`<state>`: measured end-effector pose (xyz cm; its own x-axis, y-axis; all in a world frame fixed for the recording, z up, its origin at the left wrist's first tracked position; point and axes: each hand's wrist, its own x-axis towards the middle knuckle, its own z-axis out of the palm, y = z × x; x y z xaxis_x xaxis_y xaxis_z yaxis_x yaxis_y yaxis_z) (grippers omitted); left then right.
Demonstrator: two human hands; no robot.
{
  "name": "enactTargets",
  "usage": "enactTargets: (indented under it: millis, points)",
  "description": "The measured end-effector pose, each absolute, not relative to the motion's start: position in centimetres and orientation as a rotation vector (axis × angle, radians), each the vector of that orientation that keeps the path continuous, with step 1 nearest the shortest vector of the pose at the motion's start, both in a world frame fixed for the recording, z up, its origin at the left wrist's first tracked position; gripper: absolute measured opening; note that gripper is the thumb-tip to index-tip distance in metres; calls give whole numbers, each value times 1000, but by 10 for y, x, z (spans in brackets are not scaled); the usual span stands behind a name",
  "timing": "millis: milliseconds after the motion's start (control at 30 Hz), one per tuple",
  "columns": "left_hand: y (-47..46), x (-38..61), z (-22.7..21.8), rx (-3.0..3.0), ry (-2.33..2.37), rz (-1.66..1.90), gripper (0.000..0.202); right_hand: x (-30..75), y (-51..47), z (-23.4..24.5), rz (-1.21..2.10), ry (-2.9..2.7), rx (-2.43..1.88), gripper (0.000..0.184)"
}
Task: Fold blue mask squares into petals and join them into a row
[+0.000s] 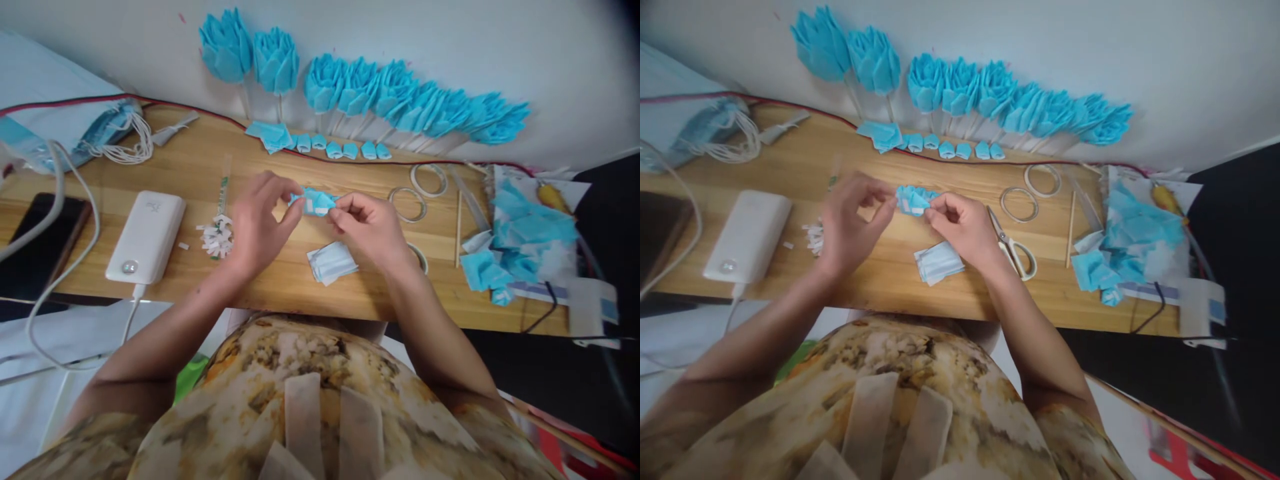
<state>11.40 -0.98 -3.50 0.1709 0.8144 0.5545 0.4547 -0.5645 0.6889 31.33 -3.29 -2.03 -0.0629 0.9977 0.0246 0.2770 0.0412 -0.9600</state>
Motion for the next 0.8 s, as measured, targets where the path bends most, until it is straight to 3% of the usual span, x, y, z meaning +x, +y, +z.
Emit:
enactTargets:
  millis: [433, 667, 800]
  points:
    - [-35, 126, -48, 2203, 1235, 1355, 9, 295, -50, -23, 801, -1584, -1356, 11]
    - [-38, 128, -46, 2130, 1290, 1322, 13, 293, -52, -26, 390, -1788, -1305, 11]
    - [-40, 128, -43, 2059, 1300, 1281, 15, 291, -53, -25, 390, -1781, -1311, 12]
